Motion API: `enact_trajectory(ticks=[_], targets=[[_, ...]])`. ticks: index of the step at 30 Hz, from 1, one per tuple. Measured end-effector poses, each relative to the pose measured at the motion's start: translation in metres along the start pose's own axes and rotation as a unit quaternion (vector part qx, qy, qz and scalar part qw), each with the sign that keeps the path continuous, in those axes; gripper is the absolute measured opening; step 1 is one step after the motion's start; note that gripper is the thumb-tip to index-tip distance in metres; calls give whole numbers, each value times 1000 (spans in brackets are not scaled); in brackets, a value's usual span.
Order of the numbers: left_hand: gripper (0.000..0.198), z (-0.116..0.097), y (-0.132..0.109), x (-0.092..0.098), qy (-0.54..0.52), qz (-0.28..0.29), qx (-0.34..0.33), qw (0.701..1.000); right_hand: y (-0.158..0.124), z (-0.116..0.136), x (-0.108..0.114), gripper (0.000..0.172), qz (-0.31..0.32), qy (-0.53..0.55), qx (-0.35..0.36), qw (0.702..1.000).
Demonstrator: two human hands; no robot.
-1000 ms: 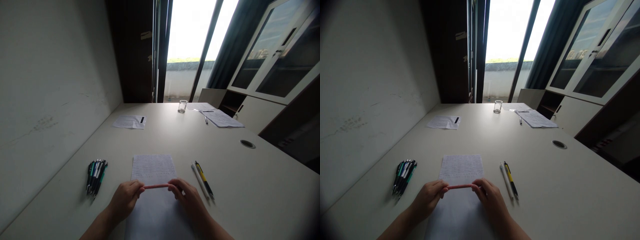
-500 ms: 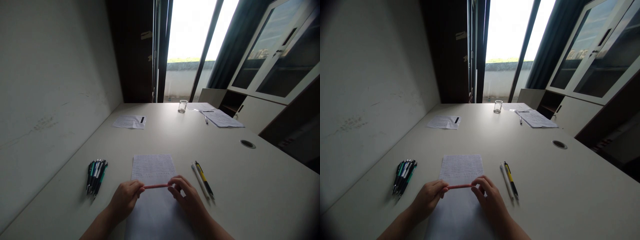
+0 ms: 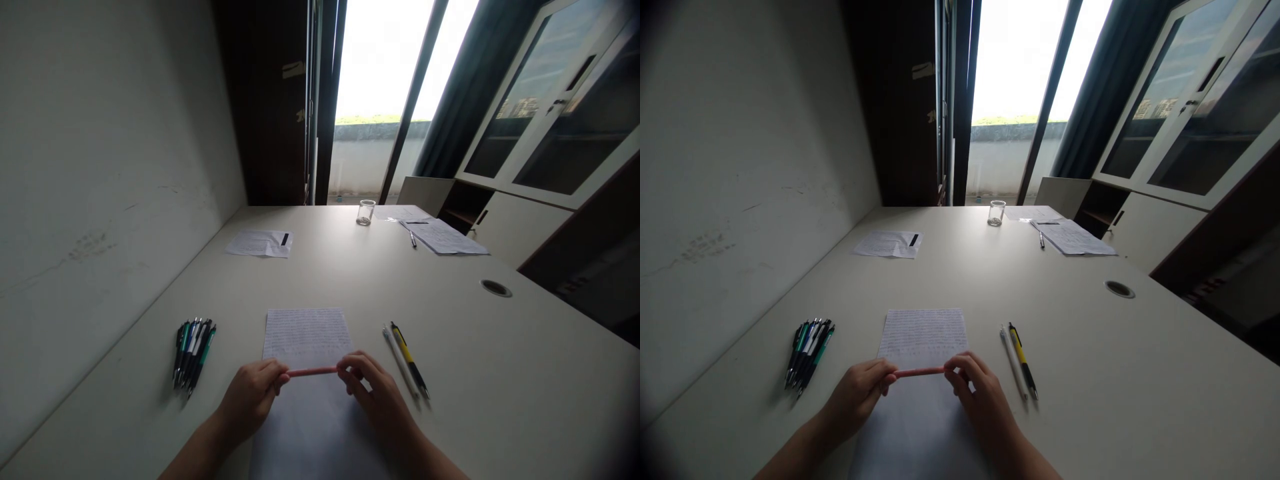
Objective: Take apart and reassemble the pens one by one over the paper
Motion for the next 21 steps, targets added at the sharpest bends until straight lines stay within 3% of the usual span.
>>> enact_trajectory(ticks=[8,21], targets=[[27,0,1,2,-3,-1,5,1000,-1,0,0,13,-4,9,-2,1000],[27,7,4,14,10,-27,17,999,4,11,18,8,-84,-55,48,994]])
Point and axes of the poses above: each hand's wrist, its own y-axis towards the middle knuckle, its own x-axis out of the back of the hand, z = x × y, the point moved 10 cm from there along y, towards the middle knuckle, and after that the axes turned 13 degrees about -z, right-handed, at the moved point
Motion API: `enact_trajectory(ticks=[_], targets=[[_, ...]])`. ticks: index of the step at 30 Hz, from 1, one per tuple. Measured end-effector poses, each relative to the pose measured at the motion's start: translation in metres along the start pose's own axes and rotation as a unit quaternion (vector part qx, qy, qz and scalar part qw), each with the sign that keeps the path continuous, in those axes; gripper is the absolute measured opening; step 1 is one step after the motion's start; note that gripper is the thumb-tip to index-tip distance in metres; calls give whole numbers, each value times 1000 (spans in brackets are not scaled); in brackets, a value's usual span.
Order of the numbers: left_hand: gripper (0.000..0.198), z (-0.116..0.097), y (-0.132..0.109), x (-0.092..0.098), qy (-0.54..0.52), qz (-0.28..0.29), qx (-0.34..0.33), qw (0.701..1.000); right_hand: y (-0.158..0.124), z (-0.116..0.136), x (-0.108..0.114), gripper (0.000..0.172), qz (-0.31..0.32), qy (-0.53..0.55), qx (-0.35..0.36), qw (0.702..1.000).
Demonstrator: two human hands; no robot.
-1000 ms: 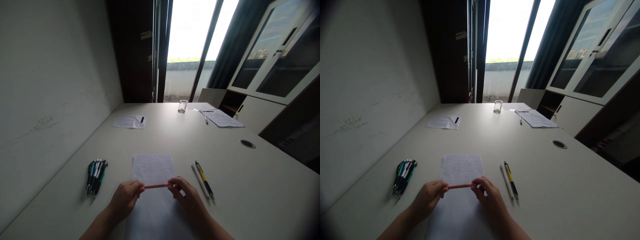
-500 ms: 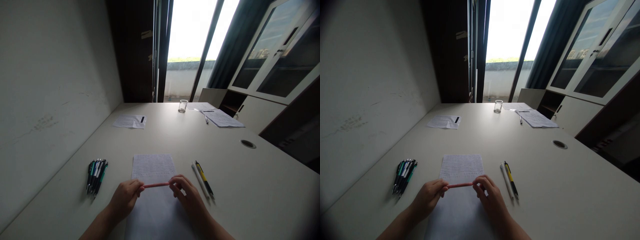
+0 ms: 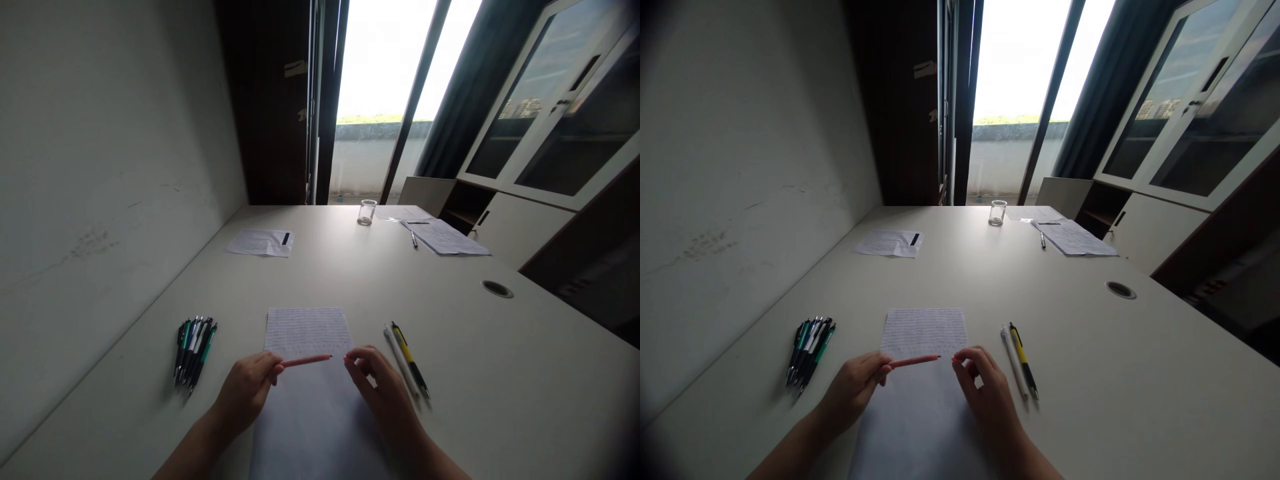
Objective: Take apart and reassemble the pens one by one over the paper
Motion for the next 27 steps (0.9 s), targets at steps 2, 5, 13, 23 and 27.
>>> enact_trajectory(ticks=[2,5,13,23,27], targets=[[28,4,1,6,3,-10,6,1000,1,0,0,6,-3,-8,13,1000],[28,13,2,15,1,-34,19,999,-1,1,-6,7,17,-5,24,1000],[28,35,6,36,29,-66,44,996,-8,13,-39,13,119,-37,44,991],[28,42,4,39,60,-76,45,994,-10,59,-106,4,239,-142,182,943],[27,41,5,42,73,-80,45,993,-8,61,-126,6,258,-163,188,934]])
Point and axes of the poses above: each hand's wrist, its own y-axis towards the middle knuckle, its own x-axis out of the back of the hand, z = x × y, the point moved 10 cm from there along y, towards the middle knuckle, and after that the axes turned 13 degrees about -z, right-handed, at the moved point
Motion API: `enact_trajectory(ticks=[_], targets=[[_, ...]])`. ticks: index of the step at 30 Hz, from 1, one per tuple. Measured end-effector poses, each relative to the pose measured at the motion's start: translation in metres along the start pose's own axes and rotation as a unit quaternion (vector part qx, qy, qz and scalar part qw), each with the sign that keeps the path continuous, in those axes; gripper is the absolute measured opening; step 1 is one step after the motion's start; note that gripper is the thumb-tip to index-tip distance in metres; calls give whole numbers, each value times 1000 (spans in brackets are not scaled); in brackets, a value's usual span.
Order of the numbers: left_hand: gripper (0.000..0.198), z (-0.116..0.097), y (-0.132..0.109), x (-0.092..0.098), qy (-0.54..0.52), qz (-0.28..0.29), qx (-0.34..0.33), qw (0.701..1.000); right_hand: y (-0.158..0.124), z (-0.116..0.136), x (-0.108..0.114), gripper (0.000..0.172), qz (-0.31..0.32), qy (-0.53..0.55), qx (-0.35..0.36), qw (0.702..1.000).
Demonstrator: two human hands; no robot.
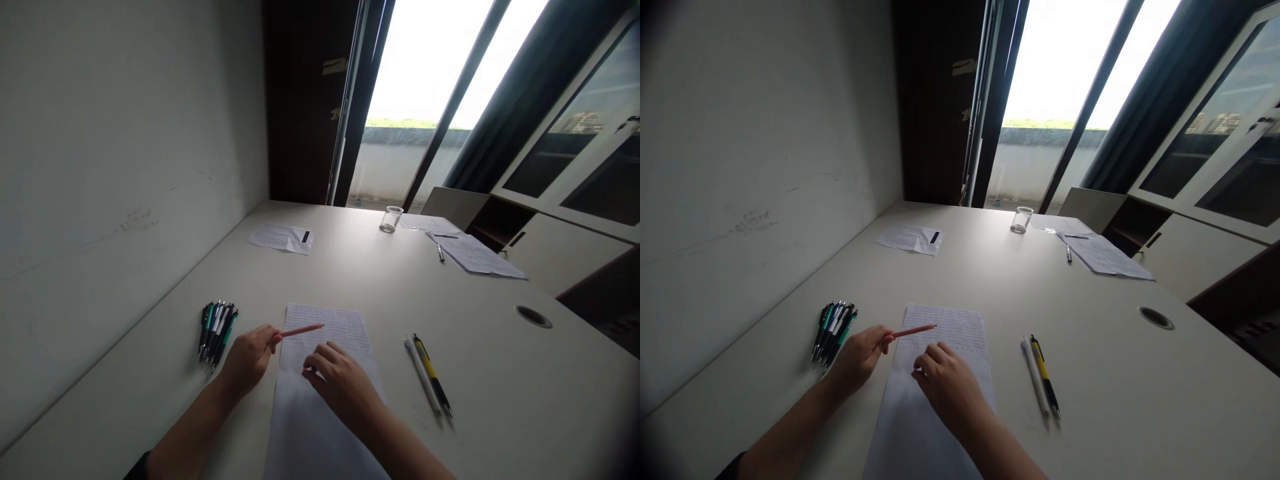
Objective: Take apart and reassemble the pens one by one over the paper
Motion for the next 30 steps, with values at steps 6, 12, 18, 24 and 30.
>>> enact_trajectory(ticks=[6,12,18,24,30], targets=[[27,1,0,0,10,-2,5,1000,2,-14,-16,8,30,3,-44,999],[27,1,0,-3,9,0,1,1000,-1,-19,-19,10,31,14,-61,998],[28,0,-1,-2,4,0,-1,1000,-4,-22,-14,11,12,33,-73,997],[29,-2,0,-3,-3,4,-5,1000,-1,-48,24,11,-77,86,-138,984],[25,-2,-3,-6,-7,8,-11,1000,-6,-77,45,28,-162,182,-219,945]])
Point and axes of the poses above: each hand's wrist, its own y-axis towards the middle knuckle, its own x-axis out of the back of the hand, z = x × y, the point moved 10 cm from there along y, towards the middle knuckle, and after that the axes turned 13 degrees about -z, right-handed, at the moved point
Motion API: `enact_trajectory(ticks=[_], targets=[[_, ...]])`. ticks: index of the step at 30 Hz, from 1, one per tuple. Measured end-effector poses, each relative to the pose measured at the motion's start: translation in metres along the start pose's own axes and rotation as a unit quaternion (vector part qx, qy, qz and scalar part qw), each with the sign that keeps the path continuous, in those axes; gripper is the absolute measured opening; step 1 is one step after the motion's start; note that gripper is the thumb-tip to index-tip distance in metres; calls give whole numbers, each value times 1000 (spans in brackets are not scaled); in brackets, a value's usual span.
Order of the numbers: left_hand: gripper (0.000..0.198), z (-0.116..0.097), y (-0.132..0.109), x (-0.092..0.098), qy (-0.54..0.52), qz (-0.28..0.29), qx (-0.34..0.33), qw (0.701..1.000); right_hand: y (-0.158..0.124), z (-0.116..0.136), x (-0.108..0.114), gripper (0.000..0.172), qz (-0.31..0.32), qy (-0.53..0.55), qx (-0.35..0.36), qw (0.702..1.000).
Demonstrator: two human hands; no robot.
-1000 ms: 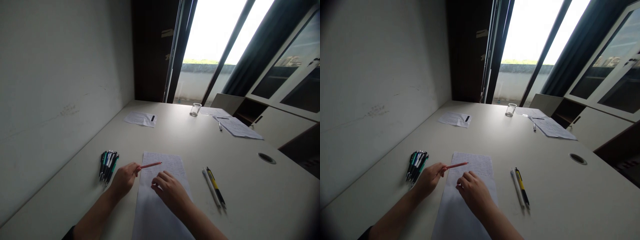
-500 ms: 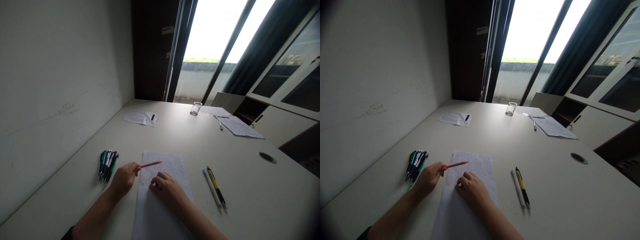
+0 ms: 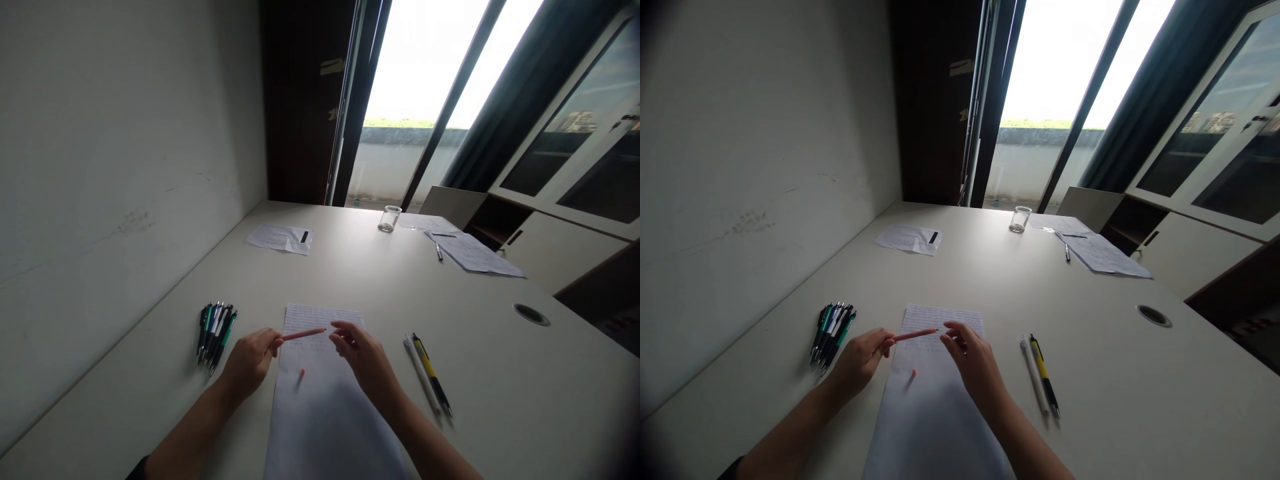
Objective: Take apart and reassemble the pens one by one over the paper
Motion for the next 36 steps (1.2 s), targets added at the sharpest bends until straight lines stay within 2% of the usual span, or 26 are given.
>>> enact_trajectory(ticks=[3,11,16,22,25,30,36], targets=[[24,-2,-1,-3,-5,9,-8,1000,-2,-3,-4,27,7,30,-25,999],[22,-13,-1,-5,-30,28,-30,999,-1,2,-3,19,-6,18,-34,999],[22,-22,-1,-1,-47,21,-64,997,-5,3,-4,19,-7,38,-49,998],[26,-33,-7,-3,15,9,-143,989,-17,27,-20,14,24,39,5,999],[30,-40,-6,-3,8,3,-166,986,-20,31,-23,13,26,49,12,998],[36,-39,-6,-3,-16,0,-159,987,-17,21,-19,13,16,53,-14,998],[60,-31,-9,-10,29,23,-156,987,-15,17,-19,14,9,55,-23,998]])
Point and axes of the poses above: each hand's wrist, its own y-axis towards the middle knuckle, its own x-axis out of the back of the hand, z = x × y, the point moved 10 cm from there along y, towards the middle knuckle, and after that the axes turned 13 degrees about -z, right-handed, at the moved point
